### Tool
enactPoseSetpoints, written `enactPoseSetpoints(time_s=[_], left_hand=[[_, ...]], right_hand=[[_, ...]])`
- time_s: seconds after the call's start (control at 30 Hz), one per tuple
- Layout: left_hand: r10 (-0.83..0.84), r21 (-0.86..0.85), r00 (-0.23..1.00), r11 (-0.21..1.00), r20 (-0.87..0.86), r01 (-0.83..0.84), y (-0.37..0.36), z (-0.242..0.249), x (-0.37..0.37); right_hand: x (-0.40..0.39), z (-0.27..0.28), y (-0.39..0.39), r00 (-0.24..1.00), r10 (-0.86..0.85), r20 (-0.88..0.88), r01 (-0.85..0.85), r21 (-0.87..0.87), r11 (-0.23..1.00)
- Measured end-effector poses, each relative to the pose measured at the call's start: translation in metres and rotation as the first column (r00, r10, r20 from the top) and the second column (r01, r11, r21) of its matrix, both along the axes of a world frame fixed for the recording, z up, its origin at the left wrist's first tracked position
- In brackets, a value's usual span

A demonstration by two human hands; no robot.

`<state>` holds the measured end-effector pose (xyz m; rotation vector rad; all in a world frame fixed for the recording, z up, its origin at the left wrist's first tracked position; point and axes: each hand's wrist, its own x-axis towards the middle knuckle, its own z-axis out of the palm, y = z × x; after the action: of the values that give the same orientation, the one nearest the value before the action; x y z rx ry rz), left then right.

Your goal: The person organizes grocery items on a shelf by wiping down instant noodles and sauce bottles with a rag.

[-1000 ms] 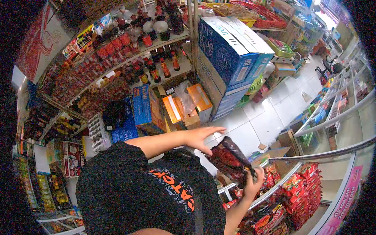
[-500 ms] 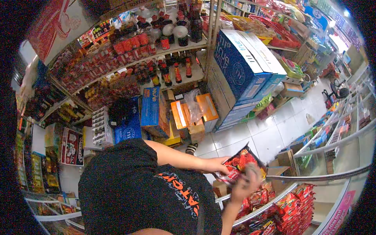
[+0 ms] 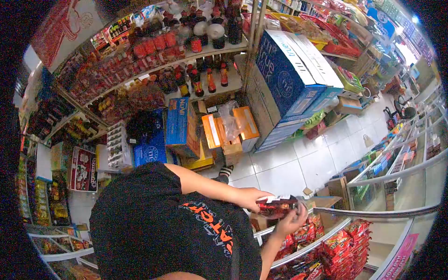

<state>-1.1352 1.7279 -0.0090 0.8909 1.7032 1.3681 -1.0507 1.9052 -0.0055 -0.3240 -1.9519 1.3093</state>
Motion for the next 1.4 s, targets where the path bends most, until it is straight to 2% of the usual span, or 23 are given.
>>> enactPoseSetpoints(time_s=[0.03,0.1,0.2,0.3,0.33,0.37,0.43,0.57,0.6,0.63,0.7,0.77,0.83,0.9,0.97,1.0,1.03,1.1,1.13,1.17,1.23,1.27,1.4], left_hand=[[-0.016,0.014,0.999,1.000,-0.044,0.017,0.000,0.002,0.000],[-0.028,0.027,0.995,0.999,-0.091,0.031,-0.002,0.009,-0.002],[0.004,-0.015,0.992,1.000,-0.127,-0.006,-0.012,0.025,-0.007],[-0.042,-0.095,0.997,0.995,-0.066,0.036,-0.019,0.034,-0.014],[-0.003,-0.004,0.981,1.000,-0.193,0.002,-0.020,0.026,-0.012],[-0.001,-0.003,0.986,1.000,-0.166,0.000,-0.020,0.021,-0.011],[-0.010,-0.012,0.995,1.000,-0.100,0.009,-0.022,0.025,-0.010],[0.029,-0.009,1.000,1.000,0.003,-0.029,-0.022,0.032,-0.006],[0.073,0.061,0.997,0.996,-0.033,-0.071,-0.020,0.025,-0.003],[0.092,0.020,0.994,0.996,-0.063,-0.090,-0.020,0.026,-0.003],[0.082,-0.057,0.990,0.994,-0.119,-0.090,-0.024,0.033,-0.009],[0.112,-0.081,0.993,0.991,0.034,-0.109,-0.027,0.045,-0.010],[0.142,-0.056,0.979,0.987,-0.147,-0.151,-0.030,0.014,-0.010],[0.177,-0.056,0.983,0.983,0.049,-0.174,-0.030,0.040,-0.012],[0.222,0.116,0.967,0.965,0.121,-0.236,-0.031,0.044,-0.016],[0.252,0.098,0.945,0.956,0.206,-0.277,-0.032,0.041,-0.018],[0.304,0.078,0.912,0.939,0.276,-0.336,-0.031,0.039,-0.022],[0.311,0.045,0.875,0.935,0.371,-0.352,-0.028,0.047,-0.025],[0.273,0.083,0.879,0.941,0.391,-0.328,-0.026,0.043,-0.028],[0.219,0.061,0.914,0.965,0.341,-0.254,-0.023,0.054,-0.034],[0.093,0.130,0.791,0.968,0.605,-0.213,-0.015,0.048,-0.029],[0.069,0.127,0.768,0.973,0.637,-0.192,-0.012,0.050,-0.025],[-0.015,0.133,0.690,0.984,0.723,-0.118,-0.002,0.063,-0.015]], right_hand=[[-0.004,0.018,-0.011,1.000,-0.013,-0.004,0.014,0.344,0.939],[-0.006,0.032,-0.017,1.000,0.024,0.001,-0.022,0.417,0.909],[0.001,-0.010,0.021,0.983,0.070,0.169,-0.088,0.101,0.991],[0.014,-0.071,0.050,0.950,0.105,0.295,-0.011,-0.304,0.953],[0.017,-0.052,0.035,0.940,0.050,0.338,0.004,-0.158,0.987],[0.019,-0.033,0.017,0.950,-0.010,0.312,0.061,-0.153,0.986],[0.019,0.002,-0.013,0.990,0.087,0.109,-0.061,-0.220,0.974],[0.010,0.019,-0.026,1.000,-0.017,0.025,0.013,0.148,0.989],[0.007,0.008,-0.020,0.998,-0.060,0.037,0.052,0.195,0.979],[0.007,-0.013,-0.009,0.991,-0.063,0.119,0.053,0.084,0.995],[0.015,-0.051,0.017,0.958,-0.034,0.285,-0.017,0.174,0.985],[0.017,-0.024,-0.001,0.924,0.016,0.383,-0.026,0.020,0.999],[0.024,-0.034,0.011,0.900,-0.087,0.427,-0.027,0.253,0.967],[0.033,-0.051,0.026,0.860,-0.262,0.437,0.156,0.263,0.952],[0.051,-0.076,0.045,0.818,-0.248,0.519,0.194,0.157,0.968],[0.056,-0.064,0.043,0.854,-0.090,0.512,0.201,-0.165,0.966],[0.055,-0.048,0.040,0.902,0.068,0.426,0.156,-0.469,0.869],[0.064,-0.042,0.032,0.946,0.318,0.068,-0.117,-0.841,0.529],[0.068,-0.029,0.025,0.888,0.457,-0.044,-0.330,-0.755,0.567],[0.063,-0.037,0.025,0.880,0.466,0.092,-0.204,-0.814,0.545],[0.068,-0.038,0.018,0.840,0.494,0.223,-0.186,-0.738,0.649],[0.072,-0.035,0.017,0.865,0.491,0.106,-0.238,-0.774,0.587],[0.088,-0.001,0.011,0.926,0.367,0.090,-0.119,-0.851,0.511]])
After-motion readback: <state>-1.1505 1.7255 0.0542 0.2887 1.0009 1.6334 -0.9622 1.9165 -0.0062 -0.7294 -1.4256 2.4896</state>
